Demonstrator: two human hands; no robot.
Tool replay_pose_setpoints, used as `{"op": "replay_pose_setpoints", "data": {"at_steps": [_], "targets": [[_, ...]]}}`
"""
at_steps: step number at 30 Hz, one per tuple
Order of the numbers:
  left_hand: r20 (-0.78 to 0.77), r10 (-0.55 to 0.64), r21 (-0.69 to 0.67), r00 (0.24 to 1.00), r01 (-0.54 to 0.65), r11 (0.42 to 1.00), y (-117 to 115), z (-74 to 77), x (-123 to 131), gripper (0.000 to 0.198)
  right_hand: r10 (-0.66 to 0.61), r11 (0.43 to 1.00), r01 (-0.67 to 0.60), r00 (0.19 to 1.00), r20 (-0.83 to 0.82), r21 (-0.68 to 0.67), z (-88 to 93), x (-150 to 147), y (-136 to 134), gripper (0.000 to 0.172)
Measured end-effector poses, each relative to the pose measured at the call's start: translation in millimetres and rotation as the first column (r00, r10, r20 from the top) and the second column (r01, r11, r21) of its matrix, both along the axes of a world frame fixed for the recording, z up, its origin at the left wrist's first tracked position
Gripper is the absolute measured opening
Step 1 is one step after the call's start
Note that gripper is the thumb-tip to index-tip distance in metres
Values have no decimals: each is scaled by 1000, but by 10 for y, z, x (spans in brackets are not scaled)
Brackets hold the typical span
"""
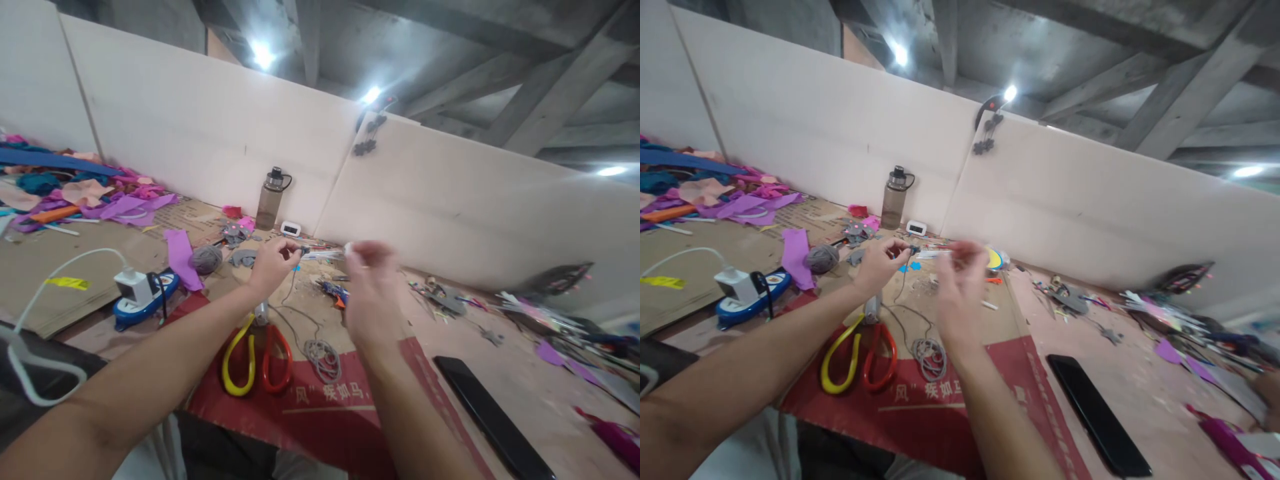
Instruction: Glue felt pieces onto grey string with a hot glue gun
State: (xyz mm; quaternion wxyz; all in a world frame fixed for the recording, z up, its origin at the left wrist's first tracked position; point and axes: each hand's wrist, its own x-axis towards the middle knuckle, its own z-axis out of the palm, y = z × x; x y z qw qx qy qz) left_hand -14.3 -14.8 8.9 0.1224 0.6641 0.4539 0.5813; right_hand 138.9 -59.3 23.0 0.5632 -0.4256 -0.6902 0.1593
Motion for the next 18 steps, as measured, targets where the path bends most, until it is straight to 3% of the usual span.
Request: {"op": "replay_pose_setpoints", "data": {"at_steps": [2, 4, 7, 10, 13, 18], "targets": [[-122, 17, 89, 992, -6, 996, -33, 31, -6, 12, 50, 994, -69, 978, -204, -85, -69, -136, 108, 32], [-170, 9, 123, 985, 12, 992, -42, 43, -8, 11, 144, 944, -256, 886, -440, -208, -144, -260, 225, 37], [-114, -30, 48, 993, 36, 998, -16, 15, 8, 11, 166, 867, -388, 817, -552, -314, -228, -323, 337, 40], [41, -106, -78, 993, 109, 991, 19, -32, 50, 12, 133, 904, -282, 900, -415, -322, -249, -244, 360, 32], [203, -207, -193, 957, 246, 950, 25, -48, 93, 16, 35, 976, -80, 976, -213, -202, -227, -143, 355, 16], [299, -274, -227, 914, 347, 910, 3, -38, 124, 22, -71, 996, 69, 997, -31, -61, -202, -72, 345, 6]]}}
